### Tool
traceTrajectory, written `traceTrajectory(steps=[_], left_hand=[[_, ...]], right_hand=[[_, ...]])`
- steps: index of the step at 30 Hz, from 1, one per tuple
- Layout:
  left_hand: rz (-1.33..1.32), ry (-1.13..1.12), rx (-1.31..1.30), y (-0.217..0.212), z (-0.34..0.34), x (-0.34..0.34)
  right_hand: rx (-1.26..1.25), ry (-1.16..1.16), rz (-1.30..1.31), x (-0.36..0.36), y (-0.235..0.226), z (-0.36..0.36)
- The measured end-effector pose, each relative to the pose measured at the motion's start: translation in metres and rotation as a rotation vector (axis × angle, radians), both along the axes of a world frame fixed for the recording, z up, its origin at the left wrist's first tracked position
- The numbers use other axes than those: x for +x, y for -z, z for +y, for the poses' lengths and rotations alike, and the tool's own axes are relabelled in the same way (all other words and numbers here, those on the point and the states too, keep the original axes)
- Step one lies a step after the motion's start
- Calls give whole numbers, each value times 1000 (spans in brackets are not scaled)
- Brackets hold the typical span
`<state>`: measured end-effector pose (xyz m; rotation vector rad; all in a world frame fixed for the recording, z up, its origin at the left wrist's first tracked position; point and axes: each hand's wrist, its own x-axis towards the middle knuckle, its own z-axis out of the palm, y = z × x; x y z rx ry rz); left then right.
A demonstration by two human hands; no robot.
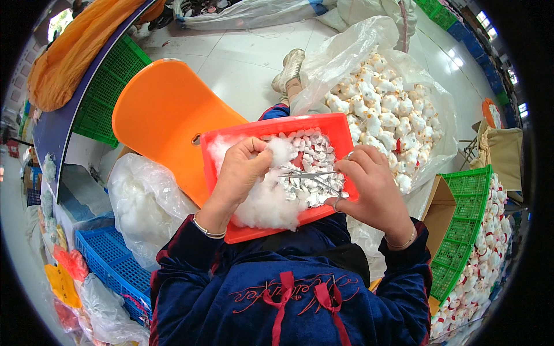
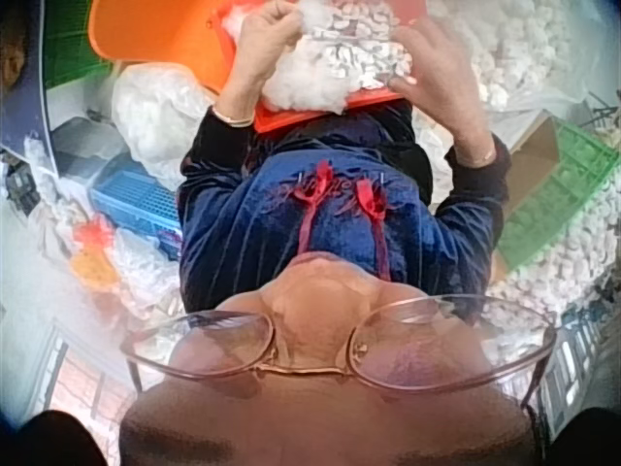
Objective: The person sits on the floor and uses scissors to cut white stuffing, then inserts it into small white plush toys held in a red tray. The person repeatedly picks up toys, cuts stuffing, and places the stuffed items back into the tray.
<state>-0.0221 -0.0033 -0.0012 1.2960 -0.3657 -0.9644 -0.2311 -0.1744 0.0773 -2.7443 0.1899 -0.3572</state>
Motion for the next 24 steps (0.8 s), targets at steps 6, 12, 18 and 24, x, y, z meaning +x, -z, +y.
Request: traceTrajectory(steps=[6, 12, 18, 24], left_hand=[[69, 22, -41, -8, 0, -5], [-83, 157, 57, -8, -1, -13], [8, 193, 57, -2, 16, -1], [-51, 104, 36, -7, 17, -4]], right_hand=[[-50, 63, 148, 2, 11, -3], [10, 8, 176, 7, 9, -1], [132, 48, 162, 2, 4, -18], [214, 67, 213, -9, 17, -15]])
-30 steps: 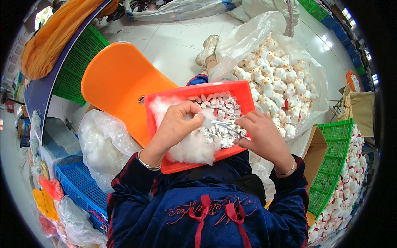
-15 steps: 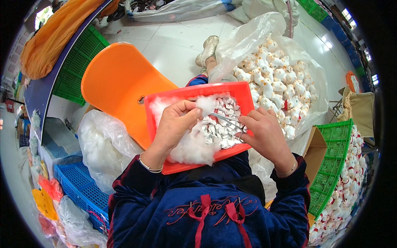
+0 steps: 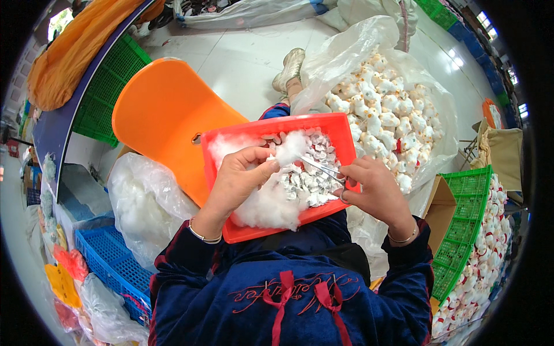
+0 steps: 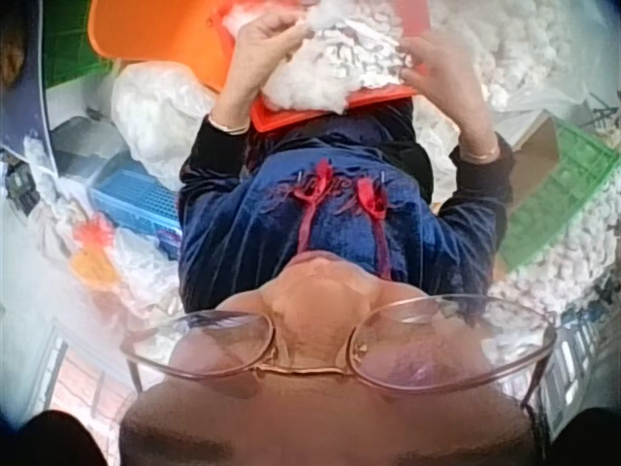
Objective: The person sits on the floor and uses scissors to cut white stuffing, then inserts it into small white plush toys held in a red tray. The person repeatedly picks up toys, cuts stuffing, and places the stuffed items back into the tray.
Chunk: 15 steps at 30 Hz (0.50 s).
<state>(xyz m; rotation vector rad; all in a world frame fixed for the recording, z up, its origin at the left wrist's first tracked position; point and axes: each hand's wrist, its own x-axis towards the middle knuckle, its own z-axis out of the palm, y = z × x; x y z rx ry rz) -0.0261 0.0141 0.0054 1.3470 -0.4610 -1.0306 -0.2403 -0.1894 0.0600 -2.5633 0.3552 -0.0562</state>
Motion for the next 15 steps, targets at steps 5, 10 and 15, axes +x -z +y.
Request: traceTrajectory(steps=[5, 10, 15], left_hand=[[-9, -4, -35, -1, -3, 0], [-206, -20, 31, -2, -1, 3], [-422, -25, 28, -11, -3, -3]], right_hand=[[19, -24, 76, -2, 0, 4], [-95, -77, 166, -14, -14, -2], [-91, -82, -92, -11, -33, -2]])
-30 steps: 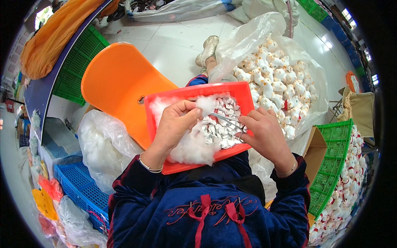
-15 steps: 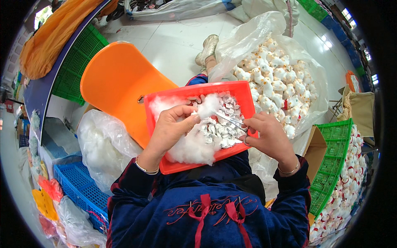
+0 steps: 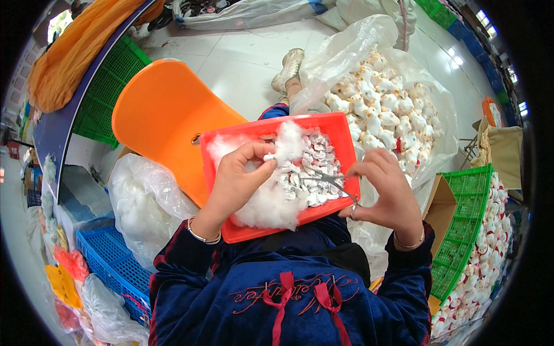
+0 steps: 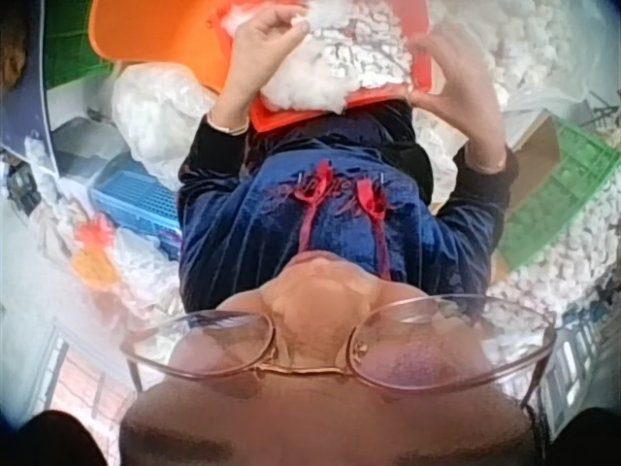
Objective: The person sits on the floor and uses scissors to cut white stuffing, then inserts it into small white plush toys held in a red tray. The person repeatedly picks up toys, cuts stuffing, and places the stuffed items back into the tray.
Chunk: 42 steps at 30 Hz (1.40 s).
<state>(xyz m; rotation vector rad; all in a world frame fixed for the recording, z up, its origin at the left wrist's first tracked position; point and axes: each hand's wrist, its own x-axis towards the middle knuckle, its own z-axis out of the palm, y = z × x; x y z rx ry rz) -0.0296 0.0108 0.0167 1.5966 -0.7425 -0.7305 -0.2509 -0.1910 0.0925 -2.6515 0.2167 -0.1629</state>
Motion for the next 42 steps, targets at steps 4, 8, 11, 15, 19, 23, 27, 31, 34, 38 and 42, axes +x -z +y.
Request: traceTrajectory(steps=[4, 8, 11, 15, 19, 23, 27, 31, 34, 38, 42], left_hand=[[-12, 35, 11, -5, -1, -6], [45, -3, -45, 1, -1, -4], [251, -34, -37, 1, 0, 0], [294, -49, -91, 7, -1, 0], [325, -39, -110, 10, -1, 1], [333, -51, -141, 9, 1, 2], [321, -21, -133, 6, 2, 1], [304, 43, -73, 5, 0, -2], [312, 54, -61, 4, -1, -1], [289, 75, -10, 4, -4, 1], [399, 39, -37, 10, -2, 7]], right_hand=[[-147, 24, -109, 22, 14, 0], [-157, -7, 28, 24, 18, -1], [-153, -10, 62, 21, 20, -1], [-136, -22, 43, 17, 29, 1], [-121, -14, 57, 18, 29, 4], [-41, -32, 2, 17, 28, 4], [-47, -14, 40, 20, 27, 5], [-20, -65, 52, 22, 32, 5], [14, -65, 67, 24, 32, 6], [-34, -58, 89, 24, 32, 9], [-25, -7, 194, 15, 26, 2]])
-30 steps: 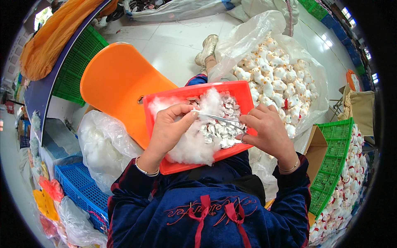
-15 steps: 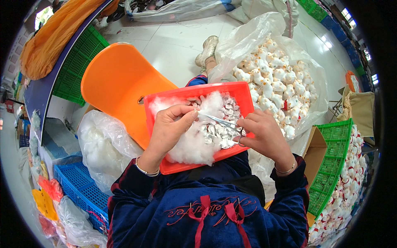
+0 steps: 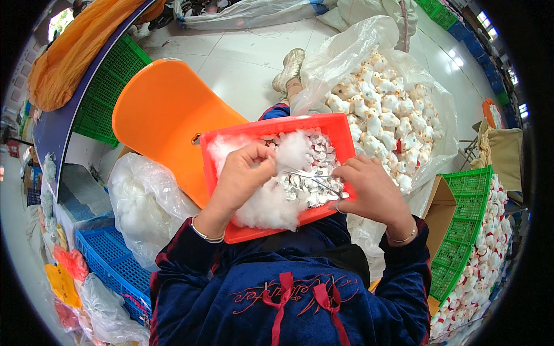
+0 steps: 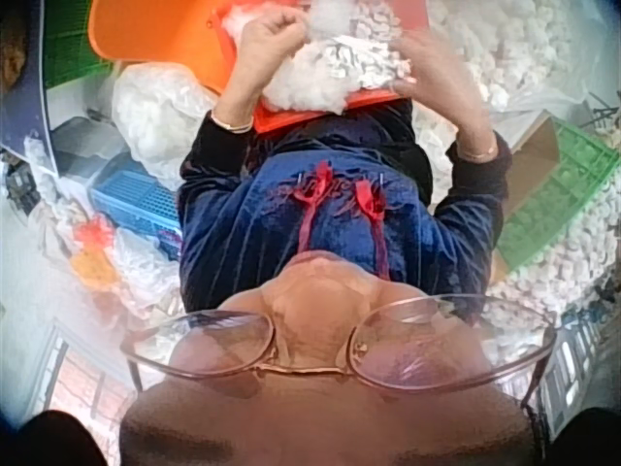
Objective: The person sits on the floor and uses scissors to cut white stuffing, then inserts it into small white plush toys held in a red tray. The person repeatedly picks up toys, cuts stuffing, and places the stuffed items back into the tray.
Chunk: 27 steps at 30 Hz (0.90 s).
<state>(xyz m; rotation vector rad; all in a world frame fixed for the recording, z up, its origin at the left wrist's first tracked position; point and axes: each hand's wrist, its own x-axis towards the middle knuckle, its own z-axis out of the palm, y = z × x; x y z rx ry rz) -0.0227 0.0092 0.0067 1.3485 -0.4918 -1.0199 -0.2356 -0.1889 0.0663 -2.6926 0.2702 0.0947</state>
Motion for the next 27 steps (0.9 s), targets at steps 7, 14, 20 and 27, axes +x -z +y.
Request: traceTrajectory(steps=[7, 14, 20, 27], left_hand=[[-54, 2, -15, -4, -4, -7], [32, 26, 12, -8, 0, -3], [-126, 46, 39, -2, -6, -6], [-510, 95, 32, -1, -4, -1]], right_hand=[[87, 18, -160, -3, 4, 1], [32, -2, -68, 0, 5, 1], [89, -53, -45, 9, 10, 5], [-47, -24, -158, 0, -22, 1]])
